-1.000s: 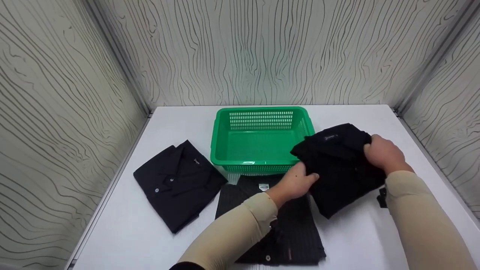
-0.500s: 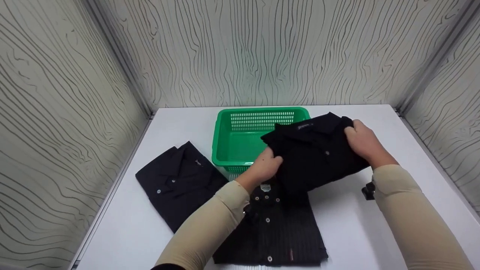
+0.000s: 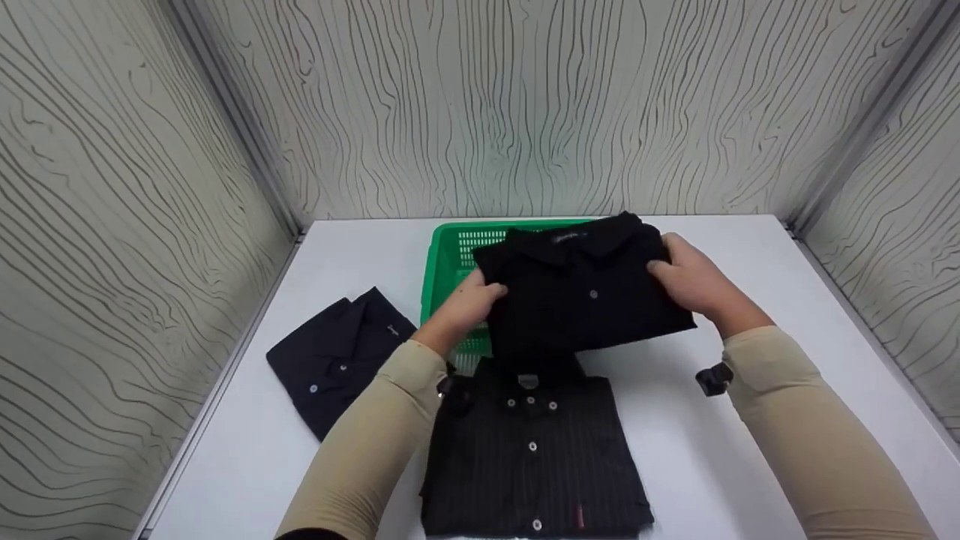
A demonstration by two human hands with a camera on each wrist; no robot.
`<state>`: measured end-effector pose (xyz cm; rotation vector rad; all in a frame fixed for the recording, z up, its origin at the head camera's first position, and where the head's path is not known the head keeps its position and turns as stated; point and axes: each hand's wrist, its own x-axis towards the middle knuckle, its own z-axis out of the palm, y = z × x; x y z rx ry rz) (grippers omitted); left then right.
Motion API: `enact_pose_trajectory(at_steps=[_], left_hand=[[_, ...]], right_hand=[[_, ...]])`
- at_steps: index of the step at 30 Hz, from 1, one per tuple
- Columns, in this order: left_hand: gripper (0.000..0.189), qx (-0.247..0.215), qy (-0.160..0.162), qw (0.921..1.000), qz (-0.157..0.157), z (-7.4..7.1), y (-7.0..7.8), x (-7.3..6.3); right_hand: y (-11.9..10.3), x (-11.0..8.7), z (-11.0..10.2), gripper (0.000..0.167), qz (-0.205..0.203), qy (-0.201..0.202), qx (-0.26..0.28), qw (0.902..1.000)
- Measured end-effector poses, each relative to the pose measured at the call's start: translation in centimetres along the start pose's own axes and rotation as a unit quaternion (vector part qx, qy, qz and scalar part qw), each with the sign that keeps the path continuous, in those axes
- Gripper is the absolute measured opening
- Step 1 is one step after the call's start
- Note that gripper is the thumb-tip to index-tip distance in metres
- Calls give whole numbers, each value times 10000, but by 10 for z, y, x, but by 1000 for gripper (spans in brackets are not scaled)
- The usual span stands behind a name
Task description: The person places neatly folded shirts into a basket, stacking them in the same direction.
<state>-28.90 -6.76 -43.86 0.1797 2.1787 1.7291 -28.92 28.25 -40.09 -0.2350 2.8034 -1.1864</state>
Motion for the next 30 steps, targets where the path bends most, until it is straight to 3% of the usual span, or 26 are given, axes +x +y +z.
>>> enact_pose_trajectory(at_steps=[6,13,18,24,30], left_hand=[[44,24,250,9994,258,-33,-3,0],[50,841,774,9924,463,-52,-3,7],[55,1470,1247,9804,419,-57,-1,16],[47,1977,1769,9636,341,-55,-3,26],[41,2619,2020,9435,214,-52,-11,34]], right_hand=[[-15,11,18,32,-174,37,-148,9997],[-26,25,32,33,-154,58,-225,9996],[-29,35,41,34,-45,9,-377,9993],[-26,44,52,35,30,139,-508,9986],[-16,50,61,36,197,204,-535,9982]])
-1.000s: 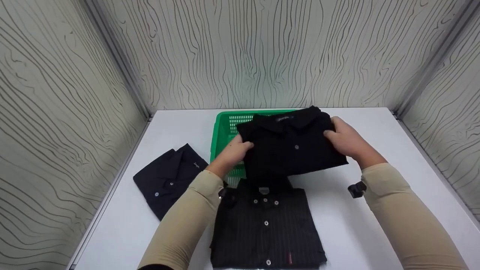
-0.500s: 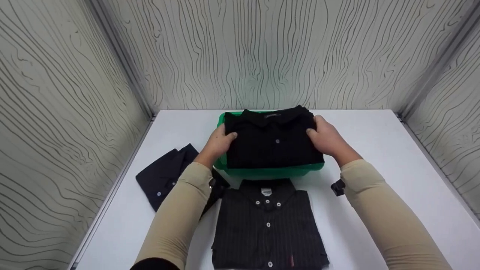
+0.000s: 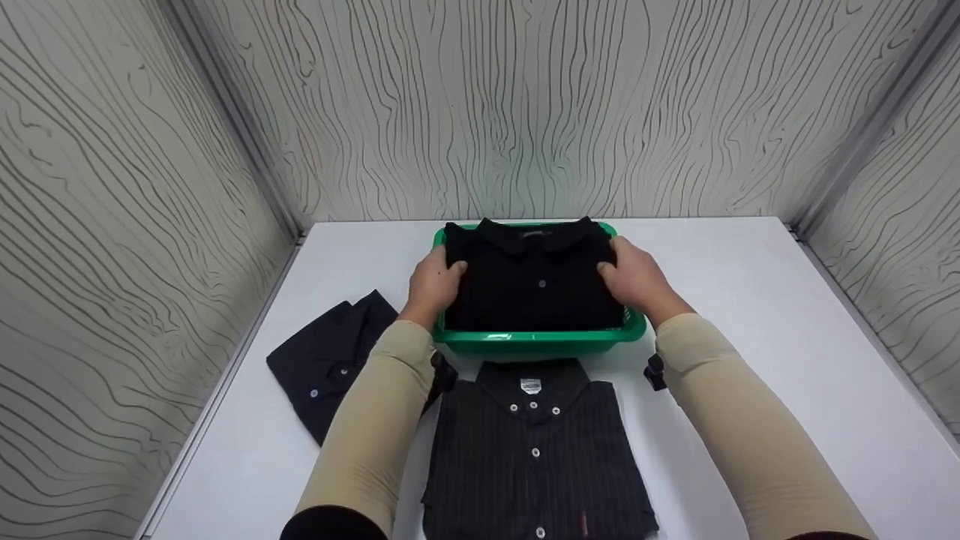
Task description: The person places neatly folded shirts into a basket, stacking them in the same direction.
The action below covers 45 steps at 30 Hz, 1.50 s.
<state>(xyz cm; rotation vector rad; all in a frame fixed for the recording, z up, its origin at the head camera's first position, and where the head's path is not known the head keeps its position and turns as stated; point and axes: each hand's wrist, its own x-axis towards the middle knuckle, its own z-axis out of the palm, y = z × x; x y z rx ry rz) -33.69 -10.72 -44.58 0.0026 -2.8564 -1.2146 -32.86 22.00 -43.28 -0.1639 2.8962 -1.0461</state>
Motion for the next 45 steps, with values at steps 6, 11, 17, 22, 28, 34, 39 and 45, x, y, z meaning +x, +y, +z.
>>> enact_pose_trajectory(at_steps=[6,11,17,22,28,34,39,45], left_hand=[[37,797,140,9967,54,7,-7,0],[27,1582,362,9864,264,16,-9,2],[23,2298,654,9697,511,29,-15,1],[22,2698,741,9577,668,37,-17,-1],[21,3017,666,9481,752,41,-16,-3],[20,3325,678,9375,764,42,-17,-3],[18,3447,621,9331,812,42,-16,-2],[14,3587,561,9281,828,42,-17,-2]], right_hand=[[3,3,11,45,47,142,-425,9990],[6,3,17,52,105,229,-714,9971],[12,3,24,50,65,313,-793,9963],[21,2,33,49,58,462,-971,9942],[29,0,44,47,-82,743,-1332,9883],[28,3,50,45,-249,690,-1591,9845],[27,4,50,44,-246,620,-1782,9817],[25,6,52,41,-298,647,-2041,9764]])
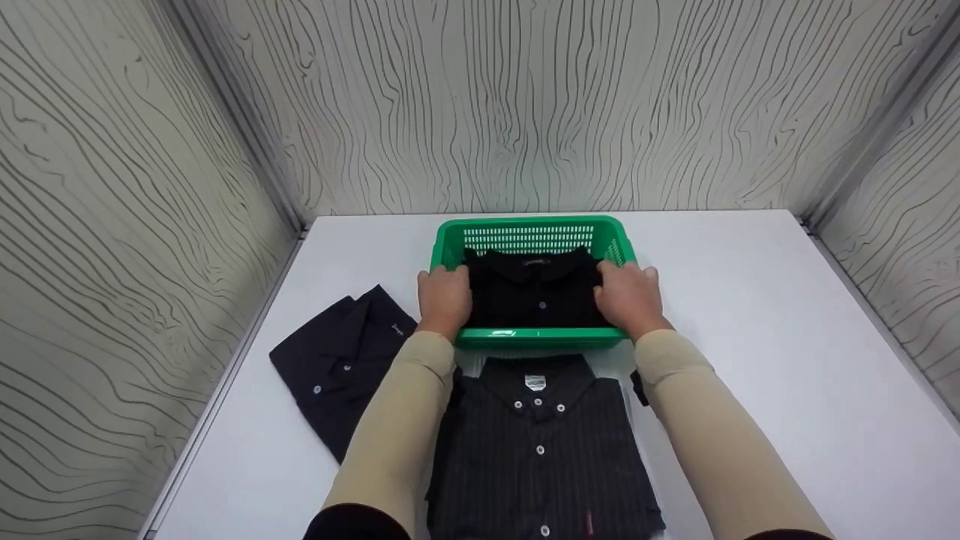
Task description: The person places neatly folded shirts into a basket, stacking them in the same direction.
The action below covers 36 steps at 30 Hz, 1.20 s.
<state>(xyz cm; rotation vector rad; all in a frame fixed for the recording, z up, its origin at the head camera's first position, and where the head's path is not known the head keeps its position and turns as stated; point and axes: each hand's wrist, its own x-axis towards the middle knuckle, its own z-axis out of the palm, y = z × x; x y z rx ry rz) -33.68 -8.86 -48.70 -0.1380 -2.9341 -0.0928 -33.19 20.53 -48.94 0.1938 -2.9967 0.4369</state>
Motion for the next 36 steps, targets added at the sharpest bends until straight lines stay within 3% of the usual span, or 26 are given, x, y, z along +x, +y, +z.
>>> enact_pose_trajectory(at_steps=[9,23,30,36], left_hand=[[18,86,-316,9994,-140,-1,2,1],[28,-822,-689,9939,-257,-5,-6,5],[31,-1394,-641,9880,-188,-10,-11,0],[32,-1891,-605,9800,-127,-9,-17,-2]], right_hand=[[-2,0,3,44,36,21,-194,9998],[1,2,5,45,239,353,631,9971],[2,1,-2,54,256,-43,1050,9941],[5,-2,-15,61,214,-487,1605,9856]])
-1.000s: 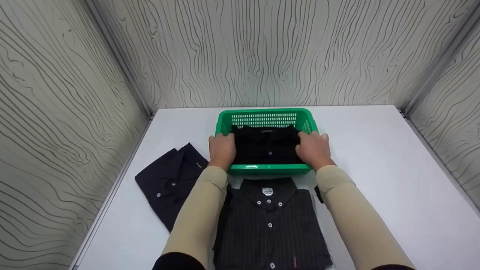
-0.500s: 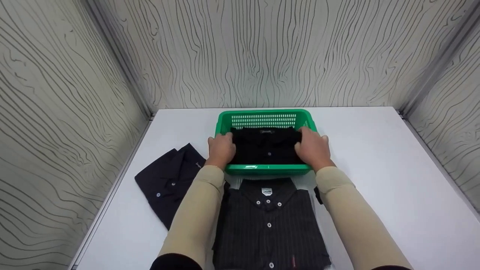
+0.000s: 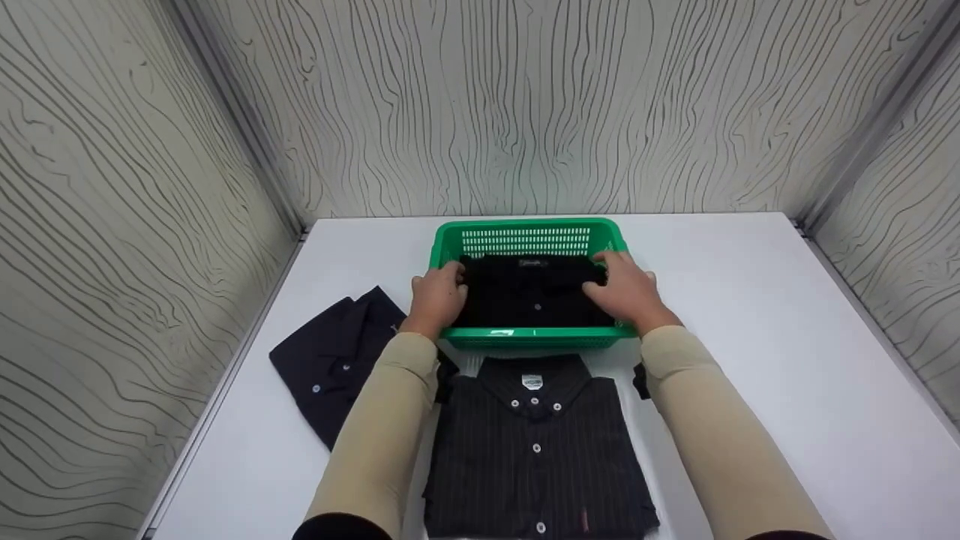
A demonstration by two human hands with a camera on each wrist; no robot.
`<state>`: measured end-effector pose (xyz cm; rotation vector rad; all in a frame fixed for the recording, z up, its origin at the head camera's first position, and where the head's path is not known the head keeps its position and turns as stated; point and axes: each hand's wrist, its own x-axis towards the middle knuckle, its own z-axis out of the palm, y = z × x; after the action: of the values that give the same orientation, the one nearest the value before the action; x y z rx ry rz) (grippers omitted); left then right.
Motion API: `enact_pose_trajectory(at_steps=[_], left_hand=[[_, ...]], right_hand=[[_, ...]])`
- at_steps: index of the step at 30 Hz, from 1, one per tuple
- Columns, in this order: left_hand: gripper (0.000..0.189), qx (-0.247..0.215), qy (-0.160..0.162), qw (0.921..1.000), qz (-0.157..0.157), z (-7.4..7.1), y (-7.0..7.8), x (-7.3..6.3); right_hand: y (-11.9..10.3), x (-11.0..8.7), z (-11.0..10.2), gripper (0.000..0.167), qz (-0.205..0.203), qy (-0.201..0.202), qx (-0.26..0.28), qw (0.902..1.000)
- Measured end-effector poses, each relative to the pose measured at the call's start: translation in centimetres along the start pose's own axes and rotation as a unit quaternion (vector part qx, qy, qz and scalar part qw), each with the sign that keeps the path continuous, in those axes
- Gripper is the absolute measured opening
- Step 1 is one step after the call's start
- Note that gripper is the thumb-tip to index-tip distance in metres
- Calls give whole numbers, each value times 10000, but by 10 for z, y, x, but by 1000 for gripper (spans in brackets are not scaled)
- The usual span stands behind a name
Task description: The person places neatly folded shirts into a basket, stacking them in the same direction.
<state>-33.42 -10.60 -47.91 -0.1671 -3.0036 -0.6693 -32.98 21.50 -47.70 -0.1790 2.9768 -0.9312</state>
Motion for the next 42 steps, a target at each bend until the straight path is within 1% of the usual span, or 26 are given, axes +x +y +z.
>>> enact_pose_trajectory(at_steps=[6,9,11,15,18,20,22,25,30,32,34,36,38,40,42], left_hand=[[36,-660,-160,9977,-50,-2,-7,-7],[39,-897,-234,9957,-21,-3,-9,-12],[42,-977,-252,9949,36,-3,-10,-15],[43,-1030,-199,9943,207,-6,-11,-24],[39,-1085,-83,9934,370,-9,-11,-35],[36,-1183,49,9916,525,-10,-11,-44],[32,-1265,247,9897,626,-11,-10,-54],[28,-1238,582,9884,659,-13,-6,-70],[19,-1031,1112,9867,588,-20,-4,-96],[14,-951,1252,9862,510,-22,-6,-104],[10,-888,1281,9873,315,-23,-9,-113],[10,-821,1219,9891,112,-23,-12,-120],[15,-709,1047,9919,-114,-22,-14,-127],[22,-576,803,9947,-281,-20,-17,-134],[29,-411,489,9969,-450,-16,-19,-140]], right_hand=[[7,-5,-6,59,-110,-267,531,9982],[9,-10,-8,57,-216,-332,705,9967],[10,-15,-9,56,-298,-312,776,9960],[10,-28,-12,51,-429,-106,874,9952],[10,-41,-15,47,-438,34,1038,9936],[9,-51,-17,44,-447,65,1195,9918],[7,-61,-19,40,-424,72,1292,9907],[5,-78,-22,33,-415,71,1296,9907],[5,-107,-16,19,-598,106,1045,9927],[6,-118,-12,16,-693,-6,937,9932],[8,-127,-9,15,-747,-235,807,9937],[12,-132,-7,17,-744,-507,690,9935],[16,-135,-4,20,-666,-751,527,9936],[22,-137,-1,23,-535,-977,322,9933],[28,-138,4,25,-390,-1219,111,9917]])
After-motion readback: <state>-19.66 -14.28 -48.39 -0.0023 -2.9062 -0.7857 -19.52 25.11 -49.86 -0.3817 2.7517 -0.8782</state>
